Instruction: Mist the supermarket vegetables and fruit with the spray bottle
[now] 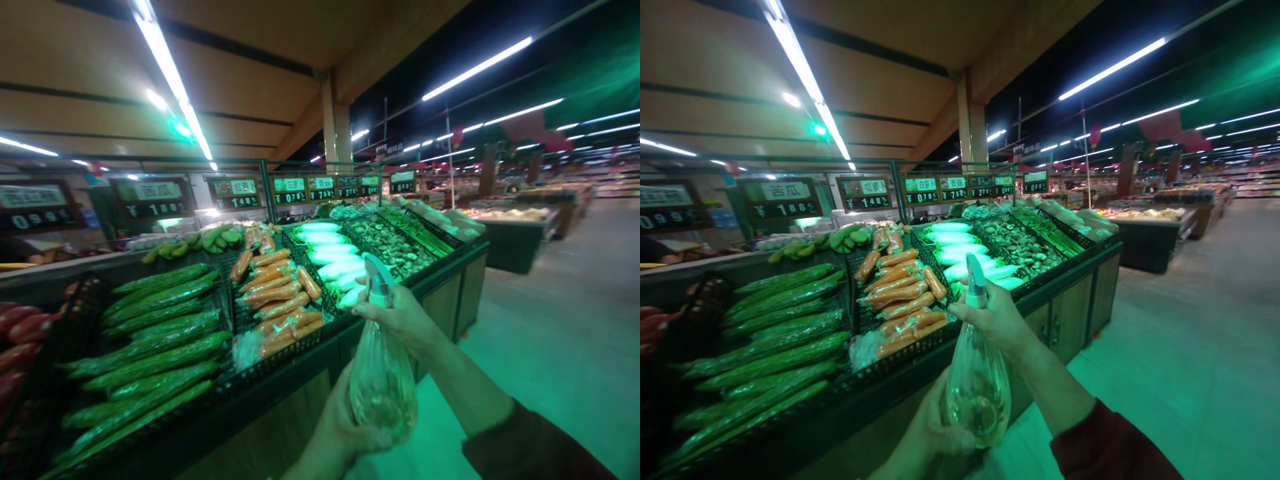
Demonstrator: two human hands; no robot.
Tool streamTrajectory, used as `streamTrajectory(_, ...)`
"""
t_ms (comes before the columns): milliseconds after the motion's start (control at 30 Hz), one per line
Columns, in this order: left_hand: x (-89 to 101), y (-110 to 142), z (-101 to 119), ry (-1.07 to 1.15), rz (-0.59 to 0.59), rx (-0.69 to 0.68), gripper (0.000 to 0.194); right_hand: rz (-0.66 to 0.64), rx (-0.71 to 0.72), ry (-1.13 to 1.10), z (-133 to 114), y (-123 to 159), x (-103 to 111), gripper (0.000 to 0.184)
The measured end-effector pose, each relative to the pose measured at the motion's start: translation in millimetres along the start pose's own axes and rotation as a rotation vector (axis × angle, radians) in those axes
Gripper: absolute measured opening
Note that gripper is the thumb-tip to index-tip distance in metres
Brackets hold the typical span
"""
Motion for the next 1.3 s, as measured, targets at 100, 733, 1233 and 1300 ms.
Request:
streamTrajectory(100,5.6,-15,-24,-0.01,-0.018,-0.019,0.096,0.037,-0.014,-0.018,3,3,21,0.051)
streamTrajectory(733,-16.6,-64,-79,0.037,-0.028,0.084,0.1,0.171,-0.004,-0.02,26,6,105,0.053)
streamTrajectory(1233,52.8,-112,-46,0.091,-0.02,0.066,0.101,0.052,-0.016,0.058,61,-87,61,0.052)
streamTrajectory(1300,64.6,-118,-37,0.101,-0.038,0.013,0.1,0.038,0.019,0.099,64,-102,50,0.044)
Point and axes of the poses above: each hand's wrist, its own y-axis away from the middle knuckle, its own x-axis out of the back of the hand, z = x × y, the point moved 4 cm from there along -y, towards the middle knuckle, and after that the axes turned 1 degree about z, right-handed, at the moved point
